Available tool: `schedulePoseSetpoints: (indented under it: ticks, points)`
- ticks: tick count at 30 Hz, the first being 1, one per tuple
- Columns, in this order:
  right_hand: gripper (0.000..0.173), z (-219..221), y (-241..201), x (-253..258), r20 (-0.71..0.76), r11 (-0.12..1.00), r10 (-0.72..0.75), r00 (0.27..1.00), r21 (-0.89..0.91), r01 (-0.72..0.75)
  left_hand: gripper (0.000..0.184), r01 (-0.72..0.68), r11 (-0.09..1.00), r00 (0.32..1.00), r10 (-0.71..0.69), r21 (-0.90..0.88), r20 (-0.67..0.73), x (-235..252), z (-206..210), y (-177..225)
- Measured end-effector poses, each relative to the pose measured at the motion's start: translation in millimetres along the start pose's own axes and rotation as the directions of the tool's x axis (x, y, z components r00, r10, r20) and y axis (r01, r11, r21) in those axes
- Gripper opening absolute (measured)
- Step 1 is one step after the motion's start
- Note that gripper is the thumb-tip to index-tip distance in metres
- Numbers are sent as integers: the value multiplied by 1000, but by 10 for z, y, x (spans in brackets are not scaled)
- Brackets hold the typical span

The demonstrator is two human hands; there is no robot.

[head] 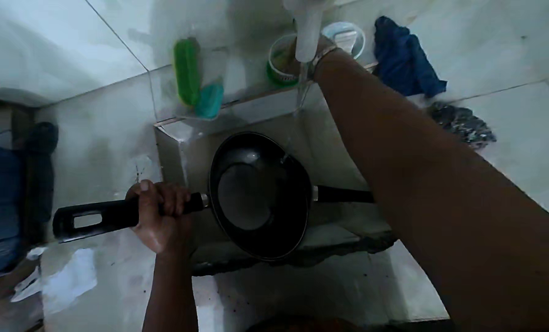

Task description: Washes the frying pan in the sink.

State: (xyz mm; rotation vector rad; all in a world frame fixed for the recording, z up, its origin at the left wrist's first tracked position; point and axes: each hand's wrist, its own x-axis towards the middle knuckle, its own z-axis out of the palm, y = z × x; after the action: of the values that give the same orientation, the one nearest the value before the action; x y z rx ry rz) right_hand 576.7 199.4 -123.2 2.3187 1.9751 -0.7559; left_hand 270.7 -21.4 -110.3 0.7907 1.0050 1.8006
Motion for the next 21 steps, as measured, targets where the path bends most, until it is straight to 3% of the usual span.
schedulePoseSetpoints:
  ticks: [3,5,6,7,10,13,17,19,21]
  points:
    - [60,81,48,302,-74,997,44,996,-61,-49,36,-2,1000,1000,2,18,3,4,4,-6]
    - [71,113,29,491,0,994,82,997,-73,-81,36,-7,1000,1000,7,13,10,11,-12,-12]
    - [73,283,61,689,-92,996,62,994,-59,-68,36,-12,1000,1000,12,11,12,15,-24,-15]
    - [71,451,92,870,-172,997,35,984,-56,-46,36,-15,1000,1000,15,7,14,16,-35,-19]
    - [56,553,106,977,-225,997,-44,973,-75,28,35,-16,1000,1000,16,-5,13,11,-36,-22]
    - [53,353,98,528,-279,991,-133,951,-29,130,34,-13,1000,1000,13,-13,9,2,-19,-13]
    - [32,-88,-37,-673,-468,922,-206,859,203,331,31,-4,1000,1000,4,-24,17,5,-24,-9]
    - [23,148,4,-1154,-526,801,-342,779,272,534,30,0,1000,1000,0,-21,14,6,-18,-8]
    - [16,678,88,-1513,-413,729,-459,786,331,600,29,-5,1000,1000,5,-19,23,9,-14,-13]
